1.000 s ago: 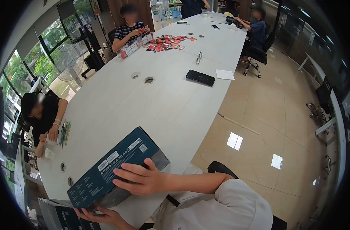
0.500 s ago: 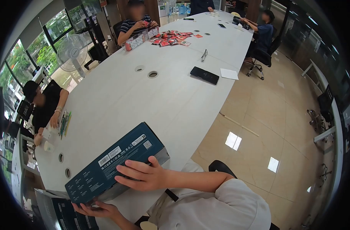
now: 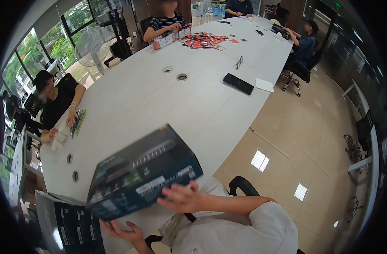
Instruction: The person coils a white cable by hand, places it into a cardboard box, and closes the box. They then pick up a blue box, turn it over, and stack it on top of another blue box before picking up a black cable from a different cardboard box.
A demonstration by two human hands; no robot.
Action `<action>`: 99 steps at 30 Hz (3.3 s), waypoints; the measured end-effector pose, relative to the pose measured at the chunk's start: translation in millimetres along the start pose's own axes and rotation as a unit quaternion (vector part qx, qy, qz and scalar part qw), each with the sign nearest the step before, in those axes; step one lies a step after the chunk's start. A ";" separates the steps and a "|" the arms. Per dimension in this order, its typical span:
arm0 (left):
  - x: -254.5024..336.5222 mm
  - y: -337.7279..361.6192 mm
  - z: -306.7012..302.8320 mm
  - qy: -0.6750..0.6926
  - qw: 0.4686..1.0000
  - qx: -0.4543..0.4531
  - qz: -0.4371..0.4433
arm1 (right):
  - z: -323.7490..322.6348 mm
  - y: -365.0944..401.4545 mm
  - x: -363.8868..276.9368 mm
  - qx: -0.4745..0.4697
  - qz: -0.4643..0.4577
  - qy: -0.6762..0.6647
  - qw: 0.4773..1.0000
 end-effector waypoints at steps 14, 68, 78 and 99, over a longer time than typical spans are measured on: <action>5.4 -9.3 34.6 0.134 0.955 -0.212 -0.156 | 33.5 18.0 55.8 -0.152 0.149 -0.149 0.965; -26.0 -6.6 94.2 0.302 0.869 -0.148 -0.362 | 89.2 20.0 164.2 -0.231 0.307 -0.224 0.896; 7.4 -6.7 113.4 0.317 0.850 -0.116 -0.405 | 89.3 11.1 164.0 -0.181 0.307 -0.210 0.911; 17.6 -2.0 106.7 0.285 0.875 -0.072 -0.384 | 93.5 19.9 172.6 -0.179 0.386 -0.260 0.867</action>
Point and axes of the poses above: each hand's wrist, its own y-axis away from the middle knuckle, its own z-axis out of the palm, x = y × z, the point moved 4 cm from there along -y, towards the middle knuckle
